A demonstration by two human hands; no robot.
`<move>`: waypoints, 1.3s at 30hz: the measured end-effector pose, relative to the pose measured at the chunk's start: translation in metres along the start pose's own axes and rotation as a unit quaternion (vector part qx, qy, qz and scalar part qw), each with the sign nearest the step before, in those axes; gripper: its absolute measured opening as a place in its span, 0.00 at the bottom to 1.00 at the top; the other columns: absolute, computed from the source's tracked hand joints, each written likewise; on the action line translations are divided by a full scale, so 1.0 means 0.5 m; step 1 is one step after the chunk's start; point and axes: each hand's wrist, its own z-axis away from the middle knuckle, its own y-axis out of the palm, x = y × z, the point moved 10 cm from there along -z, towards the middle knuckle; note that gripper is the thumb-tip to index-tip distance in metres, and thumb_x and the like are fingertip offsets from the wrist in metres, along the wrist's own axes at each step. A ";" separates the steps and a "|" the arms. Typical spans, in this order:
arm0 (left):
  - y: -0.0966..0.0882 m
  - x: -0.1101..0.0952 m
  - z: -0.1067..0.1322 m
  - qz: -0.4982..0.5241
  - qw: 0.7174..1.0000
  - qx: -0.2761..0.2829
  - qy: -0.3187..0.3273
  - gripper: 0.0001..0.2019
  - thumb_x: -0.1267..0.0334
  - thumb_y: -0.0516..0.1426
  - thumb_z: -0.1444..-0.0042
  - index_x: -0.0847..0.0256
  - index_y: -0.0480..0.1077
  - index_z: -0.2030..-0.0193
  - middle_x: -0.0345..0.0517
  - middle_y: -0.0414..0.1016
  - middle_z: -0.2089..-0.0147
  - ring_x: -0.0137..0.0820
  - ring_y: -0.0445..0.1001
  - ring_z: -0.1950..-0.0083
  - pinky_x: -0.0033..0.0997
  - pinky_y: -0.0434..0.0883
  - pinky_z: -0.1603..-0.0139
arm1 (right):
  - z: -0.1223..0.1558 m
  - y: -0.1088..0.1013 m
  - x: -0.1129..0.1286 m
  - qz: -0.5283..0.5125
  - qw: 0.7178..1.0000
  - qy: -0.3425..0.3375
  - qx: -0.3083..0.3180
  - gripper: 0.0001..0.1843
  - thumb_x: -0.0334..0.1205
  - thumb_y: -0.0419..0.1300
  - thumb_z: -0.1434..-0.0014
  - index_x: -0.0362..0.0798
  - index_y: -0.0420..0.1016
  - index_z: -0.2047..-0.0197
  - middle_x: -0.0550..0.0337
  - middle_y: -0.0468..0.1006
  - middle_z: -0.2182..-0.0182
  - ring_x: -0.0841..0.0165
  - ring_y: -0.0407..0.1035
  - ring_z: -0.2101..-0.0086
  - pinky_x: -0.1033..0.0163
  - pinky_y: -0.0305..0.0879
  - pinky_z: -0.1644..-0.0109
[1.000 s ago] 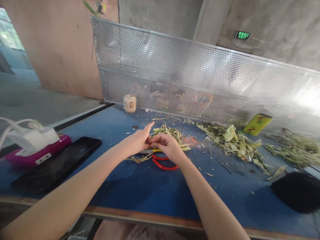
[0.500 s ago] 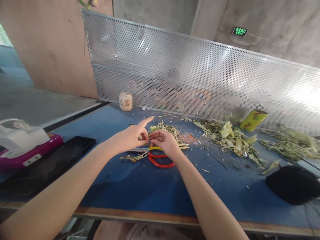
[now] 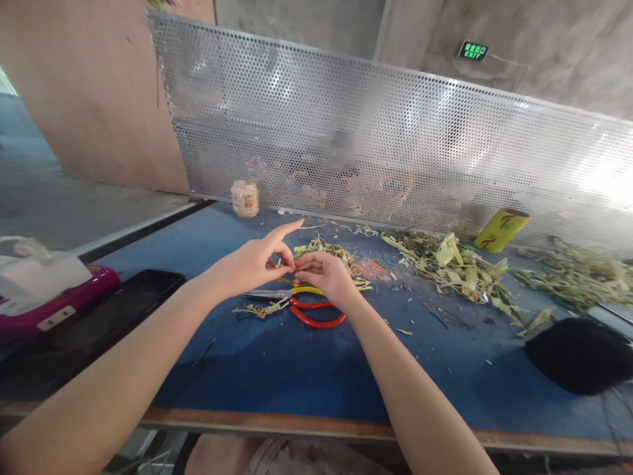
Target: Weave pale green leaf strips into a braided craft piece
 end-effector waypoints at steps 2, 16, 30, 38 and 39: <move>-0.003 -0.003 0.000 0.009 1.000 -0.010 0.010 0.37 0.71 0.50 0.52 0.53 0.38 0.36 0.41 0.74 0.63 0.27 0.69 0.67 0.25 0.62 0.64 | 0.002 0.000 0.001 -0.006 1.000 0.001 -0.002 0.12 0.36 0.66 0.61 0.45 0.69 0.71 0.64 0.74 0.76 0.74 0.70 0.74 0.62 0.69 0.61; -0.015 0.053 -0.011 0.155 0.979 -0.117 -0.059 0.36 0.67 0.54 0.50 0.63 0.39 0.37 0.51 0.72 0.58 0.30 0.70 0.64 0.28 0.66 0.67 | 0.000 -0.019 0.001 -0.022 0.999 -0.011 -0.037 0.16 0.37 0.66 0.62 0.46 0.70 0.67 0.63 0.76 0.75 0.72 0.71 0.74 0.61 0.69 0.61; 0.053 0.115 -0.001 0.347 0.915 -0.024 -0.206 0.44 0.70 0.62 0.60 0.68 0.43 0.38 0.54 0.76 0.62 0.32 0.74 0.65 0.34 0.71 0.65 | 0.005 -0.018 0.012 -0.007 0.999 -0.015 -0.044 0.15 0.35 0.65 0.60 0.46 0.70 0.66 0.62 0.77 0.75 0.71 0.72 0.72 0.60 0.69 0.59; 0.066 0.122 0.004 0.371 0.898 -0.029 -0.237 0.48 0.70 0.64 0.63 0.69 0.40 0.37 0.56 0.76 0.62 0.36 0.74 0.63 0.32 0.69 0.69 | 0.004 -0.022 0.012 0.007 0.998 -0.027 -0.056 0.13 0.35 0.64 0.59 0.46 0.70 0.67 0.62 0.77 0.75 0.70 0.72 0.72 0.60 0.69 0.60; 0.064 0.121 0.003 0.369 0.899 -0.032 -0.234 0.48 0.70 0.64 0.63 0.69 0.40 0.37 0.56 0.76 0.62 0.36 0.74 0.63 0.31 0.69 0.69 | 0.004 -0.021 0.012 0.005 0.998 -0.027 -0.055 0.14 0.35 0.64 0.59 0.46 0.70 0.67 0.63 0.77 0.75 0.70 0.72 0.72 0.60 0.69 0.60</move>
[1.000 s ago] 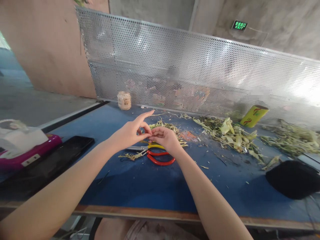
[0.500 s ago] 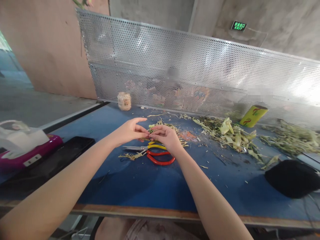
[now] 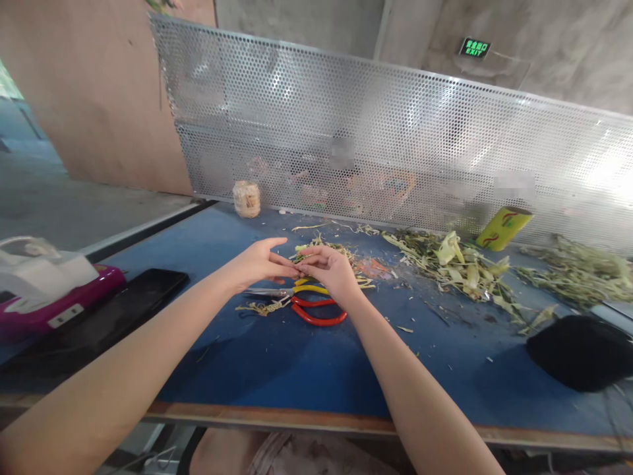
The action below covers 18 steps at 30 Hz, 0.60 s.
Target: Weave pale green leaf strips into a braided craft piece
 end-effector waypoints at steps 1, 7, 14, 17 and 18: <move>0.000 -0.001 -0.001 0.002 1.000 -0.001 0.002 0.48 0.70 0.64 0.62 0.69 0.40 0.37 0.56 0.76 0.63 0.36 0.74 0.63 0.31 0.69 0.70 | 0.000 0.000 0.001 -0.003 1.000 -0.001 0.000 0.14 0.35 0.64 0.59 0.46 0.69 0.67 0.63 0.77 0.75 0.70 0.72 0.72 0.60 0.69 0.60; -0.005 -0.001 -0.005 0.022 1.000 -0.013 0.009 0.49 0.69 0.64 0.63 0.69 0.39 0.37 0.58 0.75 0.60 0.36 0.74 0.62 0.30 0.68 0.70 | 0.000 -0.001 0.004 -0.018 1.000 -0.010 0.000 0.14 0.35 0.65 0.59 0.46 0.70 0.67 0.63 0.77 0.74 0.72 0.72 0.72 0.62 0.69 0.59; -0.002 0.005 -0.004 0.044 0.999 -0.016 -0.004 0.49 0.70 0.65 0.64 0.68 0.40 0.37 0.54 0.76 0.63 0.31 0.74 0.66 0.30 0.68 0.68 | -0.002 -0.004 0.002 -0.021 1.000 0.001 -0.004 0.14 0.35 0.65 0.60 0.46 0.70 0.67 0.62 0.77 0.75 0.72 0.72 0.73 0.62 0.69 0.61; -0.005 0.004 -0.004 0.041 0.999 -0.024 -0.006 0.49 0.70 0.65 0.64 0.69 0.40 0.37 0.54 0.76 0.64 0.31 0.73 0.67 0.30 0.66 0.70 | -0.002 -0.004 0.004 -0.021 1.000 0.003 -0.005 0.14 0.35 0.65 0.60 0.46 0.70 0.67 0.62 0.77 0.75 0.72 0.71 0.73 0.62 0.69 0.61; -0.005 0.003 -0.005 0.036 0.999 -0.025 -0.003 0.50 0.69 0.65 0.64 0.70 0.40 0.37 0.54 0.76 0.64 0.31 0.73 0.67 0.29 0.66 0.71 | -0.001 -0.005 0.004 -0.021 1.000 0.003 -0.005 0.14 0.35 0.65 0.60 0.45 0.70 0.67 0.62 0.77 0.75 0.72 0.71 0.73 0.63 0.69 0.61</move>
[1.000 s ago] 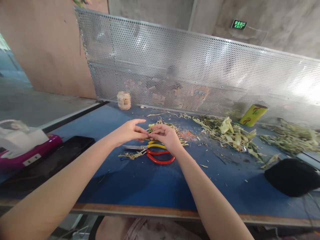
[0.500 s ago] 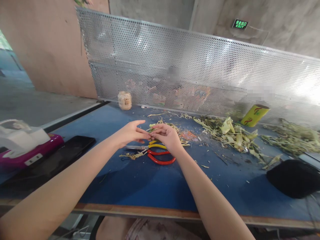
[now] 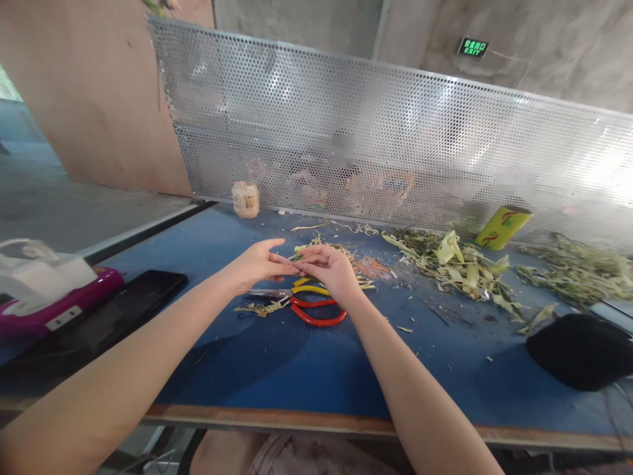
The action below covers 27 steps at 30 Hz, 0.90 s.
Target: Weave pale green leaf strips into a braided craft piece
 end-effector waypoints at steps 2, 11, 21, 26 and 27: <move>0.001 -0.003 -0.001 -0.008 1.000 0.002 0.012 0.51 0.68 0.65 0.65 0.72 0.39 0.37 0.55 0.76 0.64 0.32 0.73 0.67 0.29 0.65 0.72 | 0.001 -0.001 0.000 -0.002 1.000 -0.001 0.000 0.14 0.35 0.65 0.60 0.45 0.70 0.67 0.62 0.77 0.75 0.72 0.71 0.74 0.63 0.69 0.61; -0.001 -0.012 -0.007 -0.037 0.997 -0.008 0.064 0.52 0.65 0.64 0.65 0.73 0.37 0.37 0.55 0.76 0.66 0.32 0.72 0.69 0.29 0.64 0.73 | -0.001 -0.004 -0.006 -0.030 1.000 0.000 0.000 0.14 0.35 0.65 0.60 0.46 0.71 0.67 0.63 0.77 0.76 0.74 0.71 0.74 0.64 0.68 0.62; 0.000 -0.022 -0.006 -0.039 0.995 0.003 0.087 0.56 0.64 0.66 0.67 0.68 0.34 0.36 0.52 0.76 0.66 0.31 0.71 0.71 0.30 0.64 0.73 | -0.003 -0.005 -0.004 -0.023 1.000 -0.003 -0.007 0.14 0.35 0.65 0.60 0.46 0.70 0.66 0.63 0.76 0.75 0.74 0.70 0.74 0.64 0.68 0.63; -0.004 -0.021 -0.004 -0.034 0.995 -0.028 0.093 0.57 0.65 0.66 0.68 0.69 0.33 0.36 0.49 0.76 0.70 0.32 0.71 0.72 0.33 0.65 0.71 | 0.002 0.001 0.002 -0.019 1.000 -0.008 -0.010 0.20 0.35 0.64 0.59 0.47 0.66 0.60 0.64 0.75 0.75 0.74 0.69 0.75 0.65 0.68 0.66; -0.005 -0.021 -0.003 -0.036 0.995 -0.033 0.092 0.57 0.65 0.66 0.69 0.69 0.33 0.36 0.49 0.76 0.71 0.32 0.71 0.72 0.32 0.65 0.71 | 0.003 0.001 0.002 -0.020 1.000 -0.006 -0.011 0.22 0.34 0.64 0.59 0.47 0.65 0.59 0.64 0.75 0.76 0.74 0.69 0.76 0.65 0.68 0.66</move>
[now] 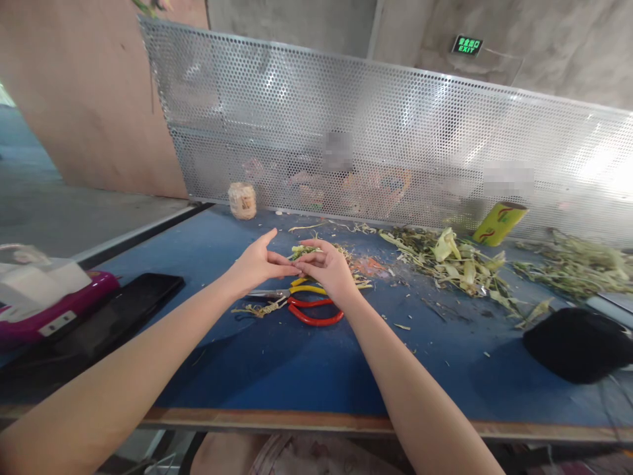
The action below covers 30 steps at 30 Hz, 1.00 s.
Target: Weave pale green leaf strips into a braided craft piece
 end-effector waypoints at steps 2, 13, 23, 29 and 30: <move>-0.001 0.000 0.001 -0.001 1.000 -0.005 -0.001 0.57 0.65 0.66 0.69 0.69 0.33 0.36 0.47 0.76 0.73 0.31 0.71 0.73 0.32 0.64 0.71 | 0.000 -0.001 0.000 0.006 1.000 0.004 -0.003 0.24 0.35 0.64 0.59 0.47 0.63 0.57 0.64 0.75 0.76 0.74 0.68 0.77 0.64 0.68 0.67; -0.021 -0.022 0.005 0.021 0.999 -0.029 0.008 0.51 0.68 0.65 0.65 0.70 0.40 0.37 0.46 0.75 0.73 0.24 0.66 0.80 0.30 0.64 0.75 | 0.017 0.002 0.066 0.392 0.901 -0.184 0.023 0.10 0.37 0.59 0.52 0.50 0.72 0.63 0.58 0.75 0.66 0.69 0.68 0.67 0.61 0.65 0.61; -0.020 -0.016 0.002 -0.016 1.000 -0.022 0.012 0.48 0.67 0.64 0.64 0.72 0.41 0.38 0.49 0.75 0.70 0.26 0.69 0.77 0.31 0.67 0.73 | 0.024 0.027 0.060 0.408 0.883 -0.233 0.022 0.06 0.38 0.57 0.48 0.52 0.76 0.69 0.60 0.77 0.70 0.67 0.70 0.66 0.61 0.64 0.60; -0.025 -0.019 0.000 -0.016 0.999 -0.034 0.022 0.47 0.67 0.63 0.63 0.72 0.42 0.38 0.47 0.75 0.72 0.26 0.68 0.78 0.31 0.67 0.74 | 0.018 0.017 0.046 0.405 0.897 -0.178 -0.012 0.07 0.42 0.59 0.51 0.55 0.77 0.68 0.61 0.77 0.69 0.65 0.69 0.66 0.59 0.65 0.62; -0.025 -0.019 0.000 -0.018 0.999 -0.036 0.021 0.47 0.67 0.63 0.63 0.72 0.42 0.38 0.47 0.75 0.72 0.26 0.68 0.78 0.31 0.67 0.74 | 0.017 0.018 0.045 0.407 0.897 -0.174 -0.016 0.07 0.43 0.59 0.51 0.55 0.77 0.68 0.60 0.77 0.69 0.64 0.69 0.66 0.59 0.64 0.63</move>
